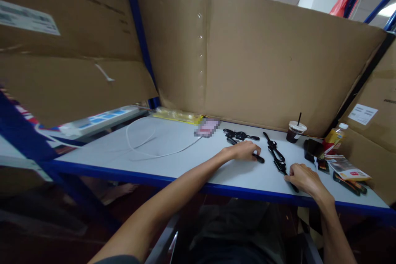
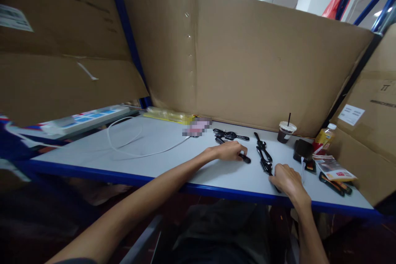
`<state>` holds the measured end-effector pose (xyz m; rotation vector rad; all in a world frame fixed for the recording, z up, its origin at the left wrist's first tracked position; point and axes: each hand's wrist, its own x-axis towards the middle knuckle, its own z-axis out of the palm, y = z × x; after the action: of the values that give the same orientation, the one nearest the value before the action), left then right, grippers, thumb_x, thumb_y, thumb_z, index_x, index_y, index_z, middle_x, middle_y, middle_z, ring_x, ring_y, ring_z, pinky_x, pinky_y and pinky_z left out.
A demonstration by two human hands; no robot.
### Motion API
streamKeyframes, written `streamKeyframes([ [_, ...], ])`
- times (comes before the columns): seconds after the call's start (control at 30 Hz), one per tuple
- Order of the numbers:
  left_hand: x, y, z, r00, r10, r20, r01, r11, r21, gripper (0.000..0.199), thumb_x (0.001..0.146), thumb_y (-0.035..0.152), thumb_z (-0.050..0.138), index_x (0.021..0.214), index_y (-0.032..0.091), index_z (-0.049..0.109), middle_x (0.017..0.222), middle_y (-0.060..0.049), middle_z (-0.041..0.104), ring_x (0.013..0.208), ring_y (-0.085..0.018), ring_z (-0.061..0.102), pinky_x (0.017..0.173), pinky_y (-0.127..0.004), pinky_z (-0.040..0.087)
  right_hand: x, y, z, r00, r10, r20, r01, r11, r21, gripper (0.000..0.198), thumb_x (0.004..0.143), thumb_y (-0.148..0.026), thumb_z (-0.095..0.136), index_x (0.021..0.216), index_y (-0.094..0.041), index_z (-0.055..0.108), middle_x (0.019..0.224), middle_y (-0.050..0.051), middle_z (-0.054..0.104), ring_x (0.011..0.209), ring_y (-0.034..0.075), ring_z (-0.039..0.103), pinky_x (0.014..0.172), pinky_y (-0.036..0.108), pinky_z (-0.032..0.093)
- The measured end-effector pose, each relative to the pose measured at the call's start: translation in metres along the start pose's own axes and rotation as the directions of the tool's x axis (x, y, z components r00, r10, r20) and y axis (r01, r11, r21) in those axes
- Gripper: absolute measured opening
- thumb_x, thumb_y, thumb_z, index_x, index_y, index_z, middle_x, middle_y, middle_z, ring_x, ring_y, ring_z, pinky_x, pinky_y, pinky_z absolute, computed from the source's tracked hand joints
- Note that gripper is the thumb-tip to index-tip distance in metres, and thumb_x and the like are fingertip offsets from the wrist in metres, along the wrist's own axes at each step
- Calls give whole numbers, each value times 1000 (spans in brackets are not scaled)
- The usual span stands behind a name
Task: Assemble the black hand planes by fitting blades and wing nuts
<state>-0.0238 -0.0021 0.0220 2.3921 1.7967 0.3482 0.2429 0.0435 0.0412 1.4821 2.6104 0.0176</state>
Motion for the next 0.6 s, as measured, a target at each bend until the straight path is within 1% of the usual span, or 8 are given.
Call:
streamKeyframes([
  [0.07,4,-3,8,995,-53,-89,62,993,101,24,88,24,62,110,20,71,91,-9,73,85,-25,69,70,-29,46,0,7,2,1000,-7,3,7,1000,2,22,88,-35,59,97,-19,70,109,13,71,101,29,67,71,30,39],
  [0.13,8,-7,15,985,-82,-155,105,983,148,31,88,19,58,116,17,69,100,-13,74,92,-28,70,73,-32,48,1,11,4,1000,-29,5,29,999,25,19,87,-32,61,99,-20,70,108,12,71,101,28,67,71,29,37],
  [0.23,15,-15,24,975,-81,-206,104,989,102,39,85,13,56,123,16,65,112,-14,73,100,-28,69,79,-33,49,1,10,3,998,-69,11,68,997,47,19,84,-25,60,101,-22,69,106,10,70,99,27,66,71,28,36],
  [0.3,20,-21,27,974,-62,-219,73,996,42,39,83,9,55,120,14,66,111,-13,73,101,-26,68,81,-31,49,-1,7,0,996,-86,16,86,996,33,19,84,-21,59,101,-22,68,105,10,70,99,26,66,71,28,35],
  [0.37,24,-28,30,973,-46,-227,45,999,-10,36,82,6,54,115,13,66,104,-11,73,98,-24,68,81,-29,48,-5,1,-5,995,-103,18,103,995,10,21,84,-18,57,102,-22,68,107,11,70,100,26,66,71,27,34],
  [0.47,27,-32,33,962,-48,-268,31,997,-67,31,84,4,50,111,13,65,98,-9,72,93,-21,67,79,-28,47,-8,-8,-9,993,-122,3,122,992,-19,26,85,-16,55,107,-22,68,110,11,71,102,27,65,72,28,34],
  [0.53,26,-27,32,944,-30,-328,11,998,-60,26,91,10,48,111,14,64,99,-8,70,93,-21,66,80,-28,47,-5,-13,-8,989,-144,-40,144,990,-4,27,87,-16,55,109,-23,70,107,10,72,103,26,65,74,27,34],
  [0.6,21,-17,29,929,33,-369,-35,999,1,21,98,21,48,112,17,63,103,-8,68,93,-21,65,81,-29,46,2,-17,-2,981,-172,-90,177,983,47,27,88,-19,56,110,-26,71,104,7,73,102,24,65,74,27,35],
])
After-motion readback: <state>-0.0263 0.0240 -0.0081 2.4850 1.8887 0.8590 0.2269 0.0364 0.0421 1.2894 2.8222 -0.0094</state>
